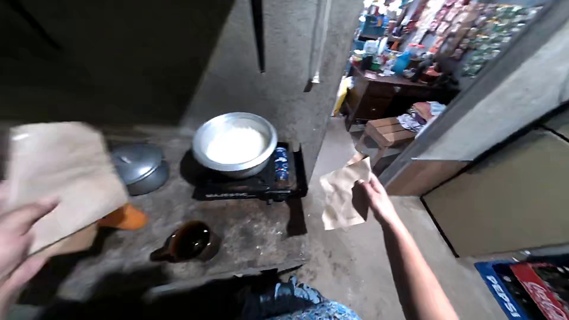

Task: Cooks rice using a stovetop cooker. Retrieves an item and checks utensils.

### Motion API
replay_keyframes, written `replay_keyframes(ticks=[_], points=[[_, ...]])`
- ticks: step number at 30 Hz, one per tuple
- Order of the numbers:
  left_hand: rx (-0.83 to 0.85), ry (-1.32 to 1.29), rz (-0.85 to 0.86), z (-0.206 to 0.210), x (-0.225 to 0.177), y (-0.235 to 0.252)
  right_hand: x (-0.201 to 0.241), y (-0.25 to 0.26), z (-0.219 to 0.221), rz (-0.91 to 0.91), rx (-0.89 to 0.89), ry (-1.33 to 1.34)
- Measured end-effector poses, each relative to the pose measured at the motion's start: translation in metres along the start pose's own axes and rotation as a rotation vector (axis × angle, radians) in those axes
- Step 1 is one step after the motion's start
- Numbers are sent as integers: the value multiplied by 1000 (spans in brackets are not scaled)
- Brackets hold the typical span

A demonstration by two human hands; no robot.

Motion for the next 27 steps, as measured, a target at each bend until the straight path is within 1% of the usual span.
replay_keyframes(ticks=[1,2,4,5,7,10,12,14,16,19,21,24,27], points=[[34,65,-66,9,-2,22,7,13,10,-18,5,-23],[98,65,-118,21,-4,42,16,28,20,-37,20,-65],[204,79,-139,47,-6,77,30,56,43,-52,51,-206],[216,133,-137,60,-7,89,36,71,55,-51,63,-296],[243,183,-205,88,-8,106,47,100,83,-15,89,-480],[339,214,-307,128,18,137,50,138,126,24,93,-697],[354,185,-344,148,41,162,46,156,157,91,108,-772],[353,158,-377,164,57,175,39,169,185,160,145,-836],[376,130,-418,178,65,177,39,177,210,183,190,-839],[412,68,-456,193,69,170,42,183,236,162,237,-764],[413,-2,-496,198,73,169,35,187,239,163,221,-660],[385,-132,-571,197,77,172,11,189,232,243,118,-379],[434,-133,-567,198,83,180,-2,183,232,291,121,-275]])
Point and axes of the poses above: each hand's wrist, its own y-axis towards the middle knuckle, its own z-axis out of the palm, x = y × z, the point moved 10 cm from there along y, towards the middle knuckle, and after that the axes turned 11 degrees about -z, right-handed, at the moved point
